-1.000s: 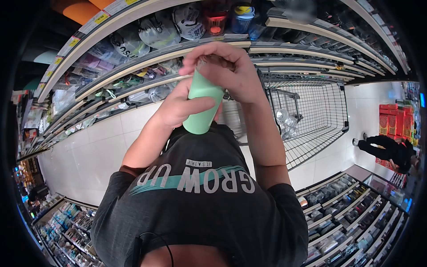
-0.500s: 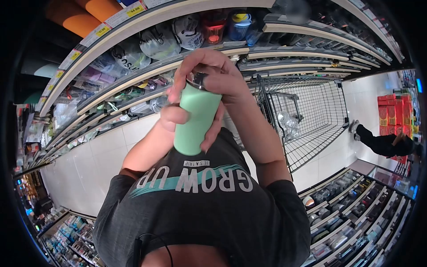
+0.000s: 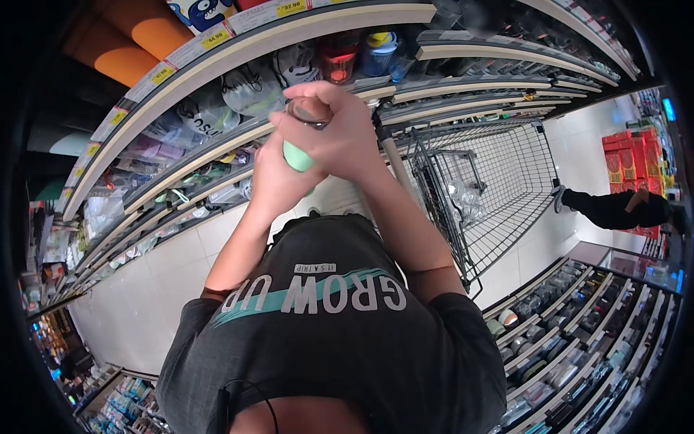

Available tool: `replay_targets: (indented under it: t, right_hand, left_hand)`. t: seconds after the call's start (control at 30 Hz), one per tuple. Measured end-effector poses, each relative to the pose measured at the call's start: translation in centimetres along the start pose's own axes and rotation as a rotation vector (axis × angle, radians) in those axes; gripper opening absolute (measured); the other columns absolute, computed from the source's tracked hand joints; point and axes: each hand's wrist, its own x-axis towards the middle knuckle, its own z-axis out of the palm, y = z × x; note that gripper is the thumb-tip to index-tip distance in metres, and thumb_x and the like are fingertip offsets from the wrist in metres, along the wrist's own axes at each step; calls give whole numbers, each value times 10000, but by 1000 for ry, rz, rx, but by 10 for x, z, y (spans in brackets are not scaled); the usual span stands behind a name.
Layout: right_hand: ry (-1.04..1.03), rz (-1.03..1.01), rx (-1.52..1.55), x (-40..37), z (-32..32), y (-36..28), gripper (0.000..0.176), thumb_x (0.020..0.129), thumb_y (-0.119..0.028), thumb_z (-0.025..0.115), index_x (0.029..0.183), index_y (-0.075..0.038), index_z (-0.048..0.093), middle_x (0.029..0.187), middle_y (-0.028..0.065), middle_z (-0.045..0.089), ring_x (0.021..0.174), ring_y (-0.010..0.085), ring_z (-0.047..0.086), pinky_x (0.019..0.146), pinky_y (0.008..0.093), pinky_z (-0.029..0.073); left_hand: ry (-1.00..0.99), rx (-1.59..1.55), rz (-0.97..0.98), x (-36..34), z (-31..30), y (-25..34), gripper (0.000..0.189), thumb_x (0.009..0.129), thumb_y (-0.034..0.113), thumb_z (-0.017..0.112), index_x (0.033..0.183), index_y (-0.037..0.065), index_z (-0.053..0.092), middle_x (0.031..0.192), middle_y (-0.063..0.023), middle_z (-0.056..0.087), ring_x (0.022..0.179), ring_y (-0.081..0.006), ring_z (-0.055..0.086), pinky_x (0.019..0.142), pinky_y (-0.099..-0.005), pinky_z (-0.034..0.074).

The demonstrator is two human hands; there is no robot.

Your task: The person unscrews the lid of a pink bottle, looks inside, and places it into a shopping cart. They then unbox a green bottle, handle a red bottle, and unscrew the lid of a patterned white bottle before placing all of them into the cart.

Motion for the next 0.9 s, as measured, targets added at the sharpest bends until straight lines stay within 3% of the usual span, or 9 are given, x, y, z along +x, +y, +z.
replay_targets:
  t: [0.1,0.2,0.27,0.37,0.47,0.7,0.77,0.83,0.9]
  right_hand:
    - [-56,-19,36,1,-9,-5,426,848,-108,775,1246,-6,662,1109,127,737,1058,167,689,948,313,529]
    - [-379,-225,235,10,-24,-10,612,835,-271,722,1350,30,589,1360,234,613,1202,323,657,1032,433,511]
    - [-432,-209,417,15,-20,-7,629,832,-304,723,1345,37,590,1351,247,613,1193,339,660,1026,438,517]
    - [-547,-215,635,25,-18,9,592,848,-306,721,1313,44,610,1322,281,614,1168,366,670,988,445,545]
    - [-507,-180,552,26,-15,12,491,880,-225,722,1275,53,632,1288,244,642,1156,331,682,948,424,569]
    - [-161,-93,194,20,-1,-5,358,925,-96,705,1252,42,654,1162,121,701,1127,220,685,928,327,555]
    - [-153,-101,179,21,1,-8,350,926,-92,711,1249,32,661,1134,105,705,1096,192,686,917,303,547]
    - [-5,-147,58,22,3,-15,334,871,-137,803,1168,-23,702,941,31,721,885,70,645,784,237,524]
    - [-5,-123,-56,18,7,-22,316,873,-84,782,1167,-8,696,979,24,708,902,63,632,813,228,516]
  left_hand:
    - [-26,-34,21,0,-6,-2,652,690,280,848,1254,55,611,1033,-185,750,1005,-367,729,871,-431,572]
    - [-60,-90,140,3,-11,-13,588,733,230,830,1245,48,606,998,-139,753,934,-328,750,836,-417,580]
    - [-384,-608,202,8,-12,-24,464,781,164,797,1190,32,621,946,-83,726,839,-258,738,769,-382,582]
    - [-601,-867,86,11,-20,-23,451,780,63,752,1196,11,587,928,-116,688,794,-235,711,711,-378,584]
    - [-587,-882,20,14,-23,-28,406,795,108,786,1159,14,632,978,-62,694,860,-165,695,738,-311,554]
    - [-313,-659,82,20,-21,-23,424,778,130,802,1152,14,640,966,-66,715,910,-202,717,808,-327,557]
    - [-202,-400,127,21,-25,-18,473,737,163,830,1147,14,645,1007,-101,735,922,-230,727,831,-352,559]
    - [-122,-233,110,19,-30,-6,496,713,178,843,1140,15,649,1014,-120,736,924,-247,730,831,-364,560]
    - [-42,-69,95,17,-32,3,519,689,193,855,1133,17,652,1021,-138,738,926,-264,733,830,-376,562]
